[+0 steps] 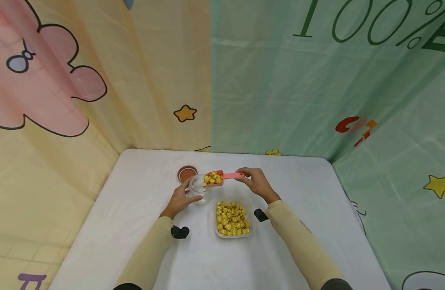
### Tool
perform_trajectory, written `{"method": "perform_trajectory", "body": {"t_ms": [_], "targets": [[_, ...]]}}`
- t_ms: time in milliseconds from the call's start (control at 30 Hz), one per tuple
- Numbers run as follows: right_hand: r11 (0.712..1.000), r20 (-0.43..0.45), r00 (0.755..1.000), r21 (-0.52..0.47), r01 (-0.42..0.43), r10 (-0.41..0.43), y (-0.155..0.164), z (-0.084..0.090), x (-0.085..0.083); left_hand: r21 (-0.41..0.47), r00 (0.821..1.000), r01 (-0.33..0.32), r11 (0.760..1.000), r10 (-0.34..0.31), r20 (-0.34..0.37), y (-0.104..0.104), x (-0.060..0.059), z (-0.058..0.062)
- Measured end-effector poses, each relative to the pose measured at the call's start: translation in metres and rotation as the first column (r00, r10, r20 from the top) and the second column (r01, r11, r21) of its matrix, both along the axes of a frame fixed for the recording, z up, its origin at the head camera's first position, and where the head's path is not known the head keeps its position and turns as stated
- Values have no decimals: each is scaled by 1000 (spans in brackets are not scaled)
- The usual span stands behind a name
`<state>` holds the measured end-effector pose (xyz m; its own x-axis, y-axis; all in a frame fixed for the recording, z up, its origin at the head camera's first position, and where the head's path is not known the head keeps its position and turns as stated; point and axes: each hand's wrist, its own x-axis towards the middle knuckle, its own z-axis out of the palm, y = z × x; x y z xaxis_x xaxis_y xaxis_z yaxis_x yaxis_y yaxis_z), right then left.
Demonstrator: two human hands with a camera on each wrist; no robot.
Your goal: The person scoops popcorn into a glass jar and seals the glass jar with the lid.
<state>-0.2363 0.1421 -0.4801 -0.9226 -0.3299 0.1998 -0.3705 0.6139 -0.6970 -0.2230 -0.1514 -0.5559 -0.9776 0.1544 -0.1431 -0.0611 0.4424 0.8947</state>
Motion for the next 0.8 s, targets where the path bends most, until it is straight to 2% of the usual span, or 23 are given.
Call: {"method": "perform_trajectory", "body": {"t_ms": [233, 533, 800], "targets": [[998, 9, 1000, 58, -26, 25, -4, 12, -2, 3, 1000, 4, 1000, -4, 5, 0, 1, 2], [993, -1, 998, 100, -66, 66, -5, 23, -5, 9, 999, 19, 1000, -19, -32, -1, 1, 3], [988, -14, 996, 132, -84, 86, -5, 27, -8, 39, 999, 25, 999, -23, -30, -3, 2, 3]]}}
